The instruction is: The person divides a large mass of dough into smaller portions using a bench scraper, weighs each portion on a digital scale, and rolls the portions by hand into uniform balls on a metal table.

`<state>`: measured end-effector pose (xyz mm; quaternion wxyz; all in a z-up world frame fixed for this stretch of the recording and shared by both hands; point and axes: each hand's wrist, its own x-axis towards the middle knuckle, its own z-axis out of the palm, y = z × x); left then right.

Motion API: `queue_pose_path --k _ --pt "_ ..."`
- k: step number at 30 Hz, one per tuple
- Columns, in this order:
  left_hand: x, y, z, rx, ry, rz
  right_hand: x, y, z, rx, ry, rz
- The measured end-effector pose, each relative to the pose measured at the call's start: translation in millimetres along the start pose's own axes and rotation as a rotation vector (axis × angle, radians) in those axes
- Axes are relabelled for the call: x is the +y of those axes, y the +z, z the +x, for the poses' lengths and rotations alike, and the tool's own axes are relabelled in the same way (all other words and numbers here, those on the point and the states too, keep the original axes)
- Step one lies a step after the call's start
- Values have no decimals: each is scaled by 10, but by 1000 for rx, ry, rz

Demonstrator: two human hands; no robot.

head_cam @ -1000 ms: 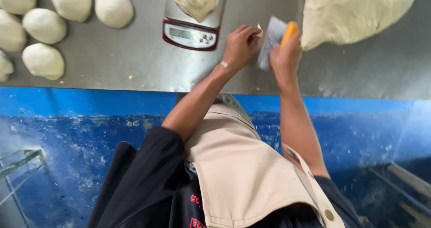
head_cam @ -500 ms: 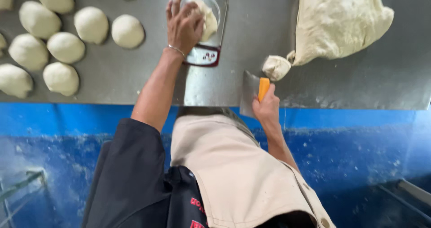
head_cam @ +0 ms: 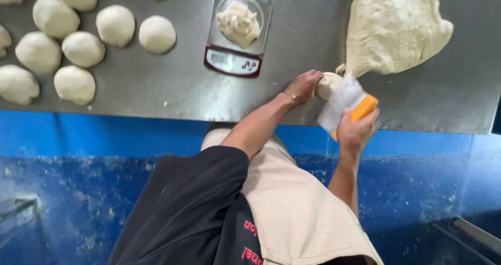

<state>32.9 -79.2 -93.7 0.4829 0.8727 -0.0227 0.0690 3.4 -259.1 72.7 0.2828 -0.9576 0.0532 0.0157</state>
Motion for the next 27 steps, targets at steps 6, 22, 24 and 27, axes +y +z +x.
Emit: queue_pose_path --k 6,22,24,27 --pt "-148 -417 -392 145 -27 -108 -289 287 86 -133 -147 -9" --pt "193 -1183 -496 58 -83 -189 -1140 213 -171 -319 -213 -12" --pt "53 -1071 -478 16 -133 -185 -1171 413 -184 -348 -178 -7" --pt "-170 -904 -478 56 -180 -183 -1153 760 -215 -289 -202 -91"
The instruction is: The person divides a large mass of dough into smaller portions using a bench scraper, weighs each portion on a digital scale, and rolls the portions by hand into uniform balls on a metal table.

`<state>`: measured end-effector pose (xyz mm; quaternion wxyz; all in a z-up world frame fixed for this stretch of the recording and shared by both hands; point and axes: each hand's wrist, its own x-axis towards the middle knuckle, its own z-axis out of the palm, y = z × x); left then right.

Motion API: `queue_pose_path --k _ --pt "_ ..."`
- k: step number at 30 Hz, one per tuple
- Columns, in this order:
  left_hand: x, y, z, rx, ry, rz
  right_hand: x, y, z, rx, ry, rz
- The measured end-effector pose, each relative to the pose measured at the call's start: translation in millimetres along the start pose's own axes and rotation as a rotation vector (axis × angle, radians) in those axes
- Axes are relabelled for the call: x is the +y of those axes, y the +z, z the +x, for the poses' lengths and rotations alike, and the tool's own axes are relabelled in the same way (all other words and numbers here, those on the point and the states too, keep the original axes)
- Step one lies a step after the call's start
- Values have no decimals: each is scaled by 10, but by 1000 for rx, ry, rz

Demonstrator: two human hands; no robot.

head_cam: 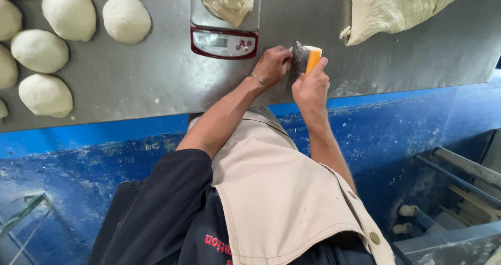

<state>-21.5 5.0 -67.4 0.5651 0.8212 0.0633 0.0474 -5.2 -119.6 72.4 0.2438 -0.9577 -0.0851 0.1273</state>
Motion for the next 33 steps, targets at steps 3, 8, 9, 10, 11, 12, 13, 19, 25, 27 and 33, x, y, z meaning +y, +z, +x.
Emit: queue_pose_path --k 3,8,9,10,11,12,13,19,25,27,33 --pt "-148 76 134 47 11 -4 12 254 155 95 -34 -22" --pt "212 -446 393 9 -6 -90 110 396 490 192 -33 -77" --pt "358 -708 350 75 46 -146 119 367 438 167 -3 -50" --pt "521 -967 163 140 99 -203 114 355 281 140 26 -22" --pt "639 -1180 142 211 166 -280 111 342 124 133 61 -43" --pt "590 -1497 230 285 281 -127 95 356 -29 125 97 -64" --pt "502 -1783 200 359 373 20 85 382 -241 120 135 -77" --pt "345 -2478 573 216 381 695 35 413 -750 63 334 -7" --pt "545 -1365 334 -106 428 334 25 47 -1052 249 452 53" --pt "373 -732 360 -312 412 252 26 -62 -1130 282 473 13" --pt "-185 145 87 -326 229 12 86 -138 -932 373 324 -30"
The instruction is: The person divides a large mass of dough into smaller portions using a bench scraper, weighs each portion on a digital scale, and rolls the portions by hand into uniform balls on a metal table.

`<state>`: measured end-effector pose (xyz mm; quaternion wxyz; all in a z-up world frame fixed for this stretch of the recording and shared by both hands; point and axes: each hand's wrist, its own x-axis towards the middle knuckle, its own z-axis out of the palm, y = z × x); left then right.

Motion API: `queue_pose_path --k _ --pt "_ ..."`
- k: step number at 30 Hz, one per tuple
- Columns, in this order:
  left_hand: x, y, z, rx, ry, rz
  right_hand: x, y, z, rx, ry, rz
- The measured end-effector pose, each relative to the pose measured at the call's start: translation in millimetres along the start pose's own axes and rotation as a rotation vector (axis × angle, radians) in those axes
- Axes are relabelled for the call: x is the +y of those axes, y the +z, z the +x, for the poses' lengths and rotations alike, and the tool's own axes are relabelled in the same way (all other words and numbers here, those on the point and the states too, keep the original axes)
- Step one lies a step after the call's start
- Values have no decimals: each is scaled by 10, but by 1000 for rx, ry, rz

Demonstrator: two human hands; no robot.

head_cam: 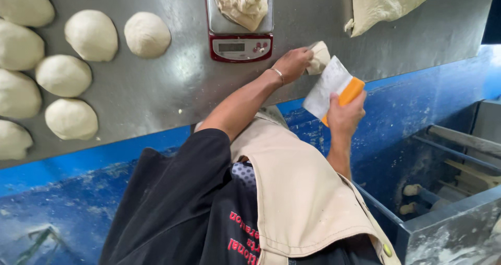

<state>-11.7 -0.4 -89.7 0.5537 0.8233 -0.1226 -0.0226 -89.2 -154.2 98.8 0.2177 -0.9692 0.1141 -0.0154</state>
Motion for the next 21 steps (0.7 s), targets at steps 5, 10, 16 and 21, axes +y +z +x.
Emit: queue_pose_path --k 5,10,16,21 --pt "1 -211 -286 111 -19 -105 18 313 341 -151 -218 -58" --pt "252 -520 -720 237 -292 -202 -59 233 605 -224 -389 -34" --pt "569 -712 -810 216 -336 -252 -295 -39 586 -262 -280 -83" --pt "638 -1210 -844 444 141 458 66 -30 706 -155 -281 -43"
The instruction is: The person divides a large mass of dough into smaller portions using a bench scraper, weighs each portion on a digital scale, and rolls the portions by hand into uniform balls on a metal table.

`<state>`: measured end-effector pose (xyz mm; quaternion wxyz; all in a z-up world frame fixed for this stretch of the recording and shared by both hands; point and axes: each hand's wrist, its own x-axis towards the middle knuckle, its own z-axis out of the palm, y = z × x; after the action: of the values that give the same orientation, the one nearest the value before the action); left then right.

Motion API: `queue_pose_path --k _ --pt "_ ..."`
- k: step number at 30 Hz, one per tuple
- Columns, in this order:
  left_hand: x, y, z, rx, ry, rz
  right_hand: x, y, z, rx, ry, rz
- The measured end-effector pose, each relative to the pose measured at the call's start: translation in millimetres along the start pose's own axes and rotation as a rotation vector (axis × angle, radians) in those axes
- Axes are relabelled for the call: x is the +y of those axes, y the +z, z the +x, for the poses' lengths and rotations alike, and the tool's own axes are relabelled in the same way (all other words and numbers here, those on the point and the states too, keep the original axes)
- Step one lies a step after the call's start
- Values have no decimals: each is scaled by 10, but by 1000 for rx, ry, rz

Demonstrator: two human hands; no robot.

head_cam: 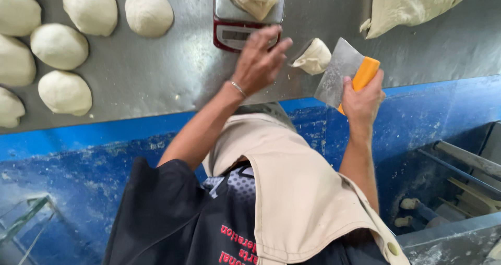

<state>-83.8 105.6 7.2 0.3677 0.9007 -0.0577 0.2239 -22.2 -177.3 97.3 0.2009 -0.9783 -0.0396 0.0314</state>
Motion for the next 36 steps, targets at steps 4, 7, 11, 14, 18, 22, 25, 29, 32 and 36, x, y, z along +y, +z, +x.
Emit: queue_pose_path --k 4,7,11,14,18,22,25,29,32,36 --pt "-688 -404 410 -22 176 310 920 376 364 71 219 574" --pt "-959 -445 613 -152 188 268 1318 725 704 -69 405 1048" --pt "-1101 -84 793 -51 109 312 1116 878 1022 -227 460 1381" --pt "-1086 186 1246 273 -507 -208 684 805 1102 209 226 245" --pt "-548 124 1761 553 -717 -692 -828 520 791 -137 366 1211" --pt "511 -32 1517 340 -462 -523 -1608 188 772 -377 377 2025" --pt "749 -438 1617 264 -196 -151 -1653 25 1061 -190 89 1844" --pt "1164 -695 1765 535 -198 -302 -1749 134 983 134 -133 1619" --pt "1136 -856 1878 530 -187 -658 -1817 -59 899 236 -172 1542" --pt "818 -827 2049 497 -302 -1030 -1931 -403 805 -127 -364 1716"
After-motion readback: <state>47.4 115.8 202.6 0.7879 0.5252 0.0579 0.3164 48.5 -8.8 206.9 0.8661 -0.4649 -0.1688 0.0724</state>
